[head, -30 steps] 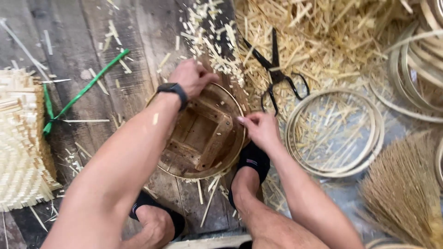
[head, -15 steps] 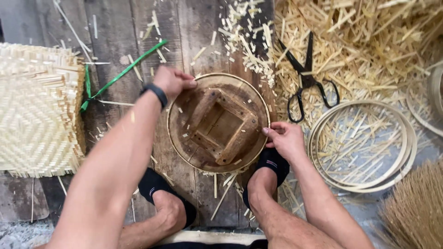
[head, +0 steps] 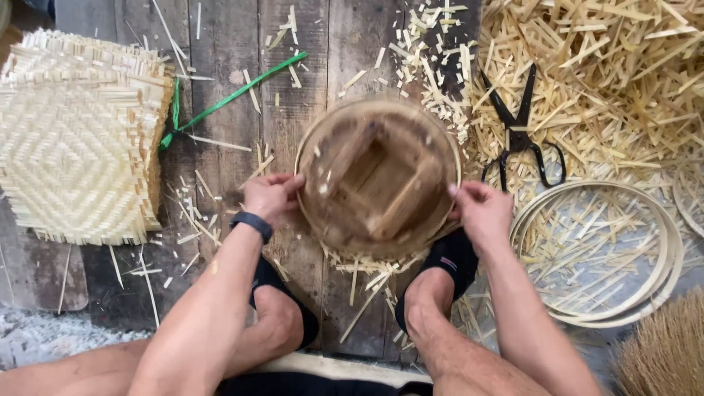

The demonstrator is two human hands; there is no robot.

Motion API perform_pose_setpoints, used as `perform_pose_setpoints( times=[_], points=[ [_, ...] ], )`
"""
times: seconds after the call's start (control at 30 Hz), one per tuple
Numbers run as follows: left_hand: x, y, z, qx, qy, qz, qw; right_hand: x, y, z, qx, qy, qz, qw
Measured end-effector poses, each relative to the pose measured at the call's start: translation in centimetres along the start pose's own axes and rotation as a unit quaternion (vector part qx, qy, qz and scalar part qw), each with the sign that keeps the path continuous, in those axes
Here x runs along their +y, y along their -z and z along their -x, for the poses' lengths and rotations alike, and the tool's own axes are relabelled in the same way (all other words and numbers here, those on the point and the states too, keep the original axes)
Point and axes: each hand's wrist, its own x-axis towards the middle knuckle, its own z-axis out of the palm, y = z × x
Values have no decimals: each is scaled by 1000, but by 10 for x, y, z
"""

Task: The person repeatedly places a circular bamboo frame onto a woven mat, presses it into a wooden mold, and trims the excess mat material around the frame using shears. The person then removes the trimmed base and repeats the process with new mats.

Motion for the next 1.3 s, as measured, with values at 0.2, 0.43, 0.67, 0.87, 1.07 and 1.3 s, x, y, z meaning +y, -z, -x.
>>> perform_pose_setpoints(
  times=[0.2, 0.43, 0.67, 0.87, 1.07, 1.3],
  points=[
    [-19, -33, 36, -22, 18, 35, 999, 46, -1, -29, -19, 22, -131, 991],
    [-34, -35, 36, 13, 34, 191, 981, 37, -4, -22, -46, -53, -169, 983],
    [-18, -42, 35, 15, 21, 173, 985, 39, -6, -14, -17, -16, -128, 991],
    [35, -33, 88, 38, -33, 75, 996, -75, -7, 52, -10, 207, -89, 974],
    [83, -48, 177, 133, -518, -197, 822, -117, -11, 69, -257, 102, -420, 865],
    [62, -32, 112, 56, -389, 38, 919, -80, 24, 93, -203, 19, -508, 837]
  ],
)
